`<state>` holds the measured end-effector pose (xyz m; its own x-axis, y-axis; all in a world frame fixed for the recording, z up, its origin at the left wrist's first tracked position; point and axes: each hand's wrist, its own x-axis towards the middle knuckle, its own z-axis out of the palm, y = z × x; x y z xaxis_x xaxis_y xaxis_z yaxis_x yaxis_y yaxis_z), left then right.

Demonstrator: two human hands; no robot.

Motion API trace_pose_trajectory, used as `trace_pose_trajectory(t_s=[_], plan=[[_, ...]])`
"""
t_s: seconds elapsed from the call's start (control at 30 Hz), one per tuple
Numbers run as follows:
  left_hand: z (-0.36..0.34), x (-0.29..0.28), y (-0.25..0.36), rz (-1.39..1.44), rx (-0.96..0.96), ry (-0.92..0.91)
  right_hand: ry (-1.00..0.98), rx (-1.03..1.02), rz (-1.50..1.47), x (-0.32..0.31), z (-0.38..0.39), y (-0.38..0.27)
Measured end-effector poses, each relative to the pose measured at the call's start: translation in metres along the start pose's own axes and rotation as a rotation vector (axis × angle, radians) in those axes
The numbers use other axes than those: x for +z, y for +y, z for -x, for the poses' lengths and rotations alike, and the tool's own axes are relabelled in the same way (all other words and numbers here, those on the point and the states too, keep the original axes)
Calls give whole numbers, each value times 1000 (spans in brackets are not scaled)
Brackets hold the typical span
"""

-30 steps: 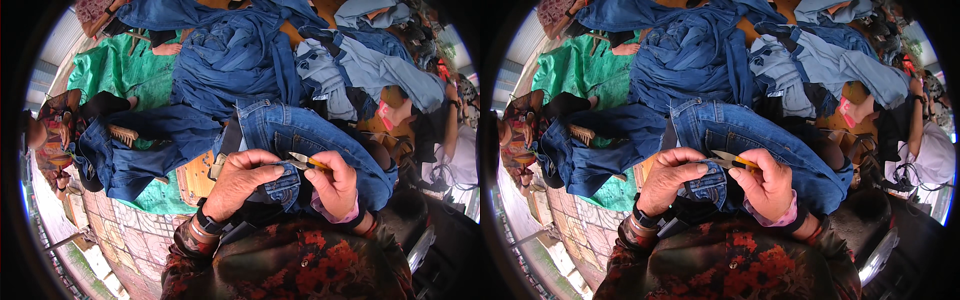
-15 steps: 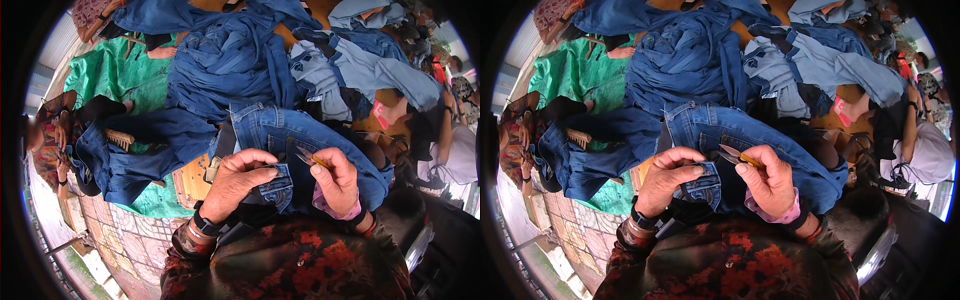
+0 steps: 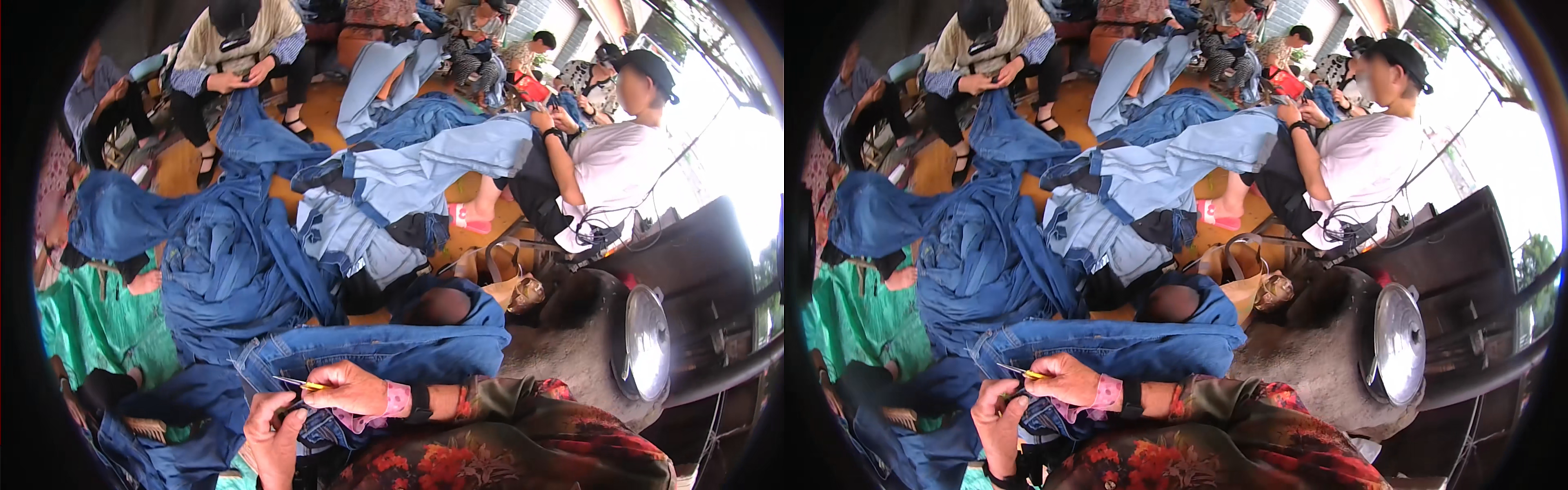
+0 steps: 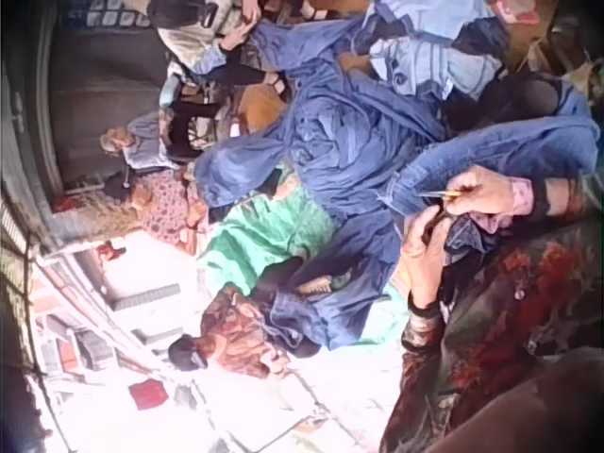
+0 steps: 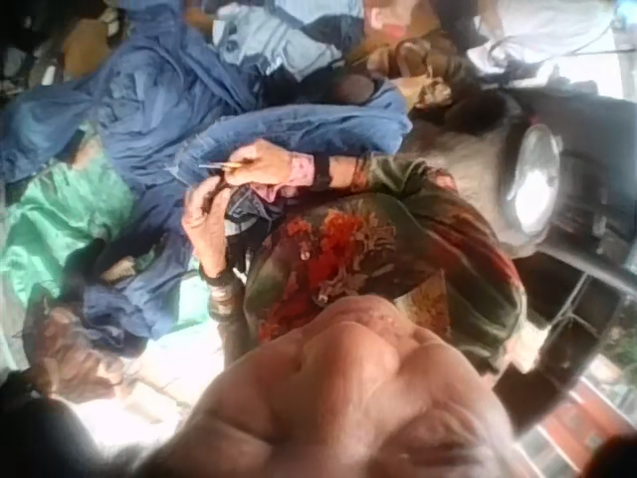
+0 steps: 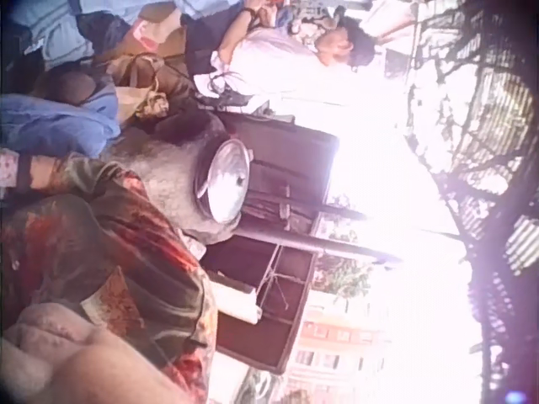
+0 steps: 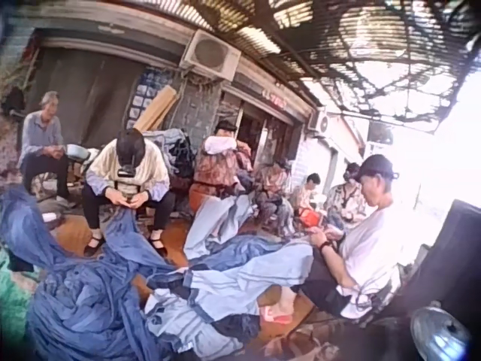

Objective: Removing labels and trimming loose threads from denim jeans using scissors and pliers in a workshop environment.

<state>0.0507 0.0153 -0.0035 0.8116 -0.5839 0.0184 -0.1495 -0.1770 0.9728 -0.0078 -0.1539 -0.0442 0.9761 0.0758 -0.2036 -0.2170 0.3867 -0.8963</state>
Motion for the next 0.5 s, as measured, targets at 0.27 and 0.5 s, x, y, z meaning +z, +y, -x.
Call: trace_pose_trajectory(t_s=[0.27,0.5], plan=[[-5,10,21,-399,349,-38,25,259,-468,-6,4,3],[-7,17,15,-390,389,12,34,131,-432,-9,3,16]])
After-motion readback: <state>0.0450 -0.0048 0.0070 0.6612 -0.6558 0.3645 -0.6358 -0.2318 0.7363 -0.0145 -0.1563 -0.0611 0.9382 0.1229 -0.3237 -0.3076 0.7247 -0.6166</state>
